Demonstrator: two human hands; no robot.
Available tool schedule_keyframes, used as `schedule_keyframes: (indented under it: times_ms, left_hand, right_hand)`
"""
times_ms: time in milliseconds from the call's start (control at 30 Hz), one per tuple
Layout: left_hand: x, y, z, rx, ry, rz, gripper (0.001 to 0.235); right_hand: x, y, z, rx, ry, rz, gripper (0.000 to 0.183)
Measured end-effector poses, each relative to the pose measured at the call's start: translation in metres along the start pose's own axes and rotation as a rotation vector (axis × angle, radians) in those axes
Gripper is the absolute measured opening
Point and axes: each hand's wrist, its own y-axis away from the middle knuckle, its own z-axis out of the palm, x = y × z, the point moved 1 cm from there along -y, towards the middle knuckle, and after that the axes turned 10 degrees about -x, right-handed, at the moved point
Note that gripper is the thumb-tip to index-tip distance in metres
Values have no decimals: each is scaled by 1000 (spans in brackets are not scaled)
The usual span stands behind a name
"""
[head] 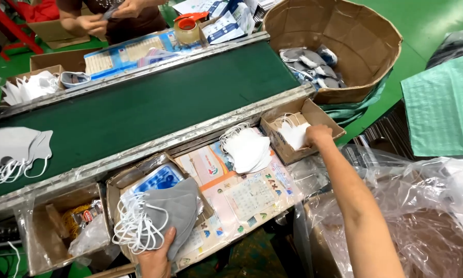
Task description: The person repeatedly picks a face mask from a conveyor belt, places it into a small plastic bag, and then places the bagged mask into a cardboard box. The process is repeated for multiple masks throughout the clip.
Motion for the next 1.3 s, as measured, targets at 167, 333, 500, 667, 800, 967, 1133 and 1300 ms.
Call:
schedule_keyframes:
  times_ms: [167, 333, 500, 667, 800, 967, 1133, 1300]
  left_hand:
    - [5, 2, 1, 18, -14, 0, 74]
    - [10, 5, -6, -1, -20, -20, 73]
    - [11, 6, -6, -7, 7, -43, 71]
    - [-12, 4, -8, -34, 57, -128, 68]
    - [-38, 6, 5, -180, -43, -165, 56]
    - [-44, 1, 40, -318, -119, -209, 42]
    - [-27, -5, 46, -531, -440, 29, 24]
    - [-5, -4, 82, -598, -493, 203, 47]
  right_hand:
    - [1, 18, -9, 76, 27, 81, 74]
    - [18, 39, -5, 562, -272, -94, 33]
    - [32, 63, -25, 604, -444, -211, 23]
    - [21, 99, -43, 555, -1311, -741, 21]
    - [-34, 80, -9, 322, -1314, -896, 29]
    - [-115, 140, -2, 86, -940, -603, 44]
    - [-141, 254, -19, 406, -741, -1067, 96]
    - [-174, 242, 101, 168, -616, -1222, 93]
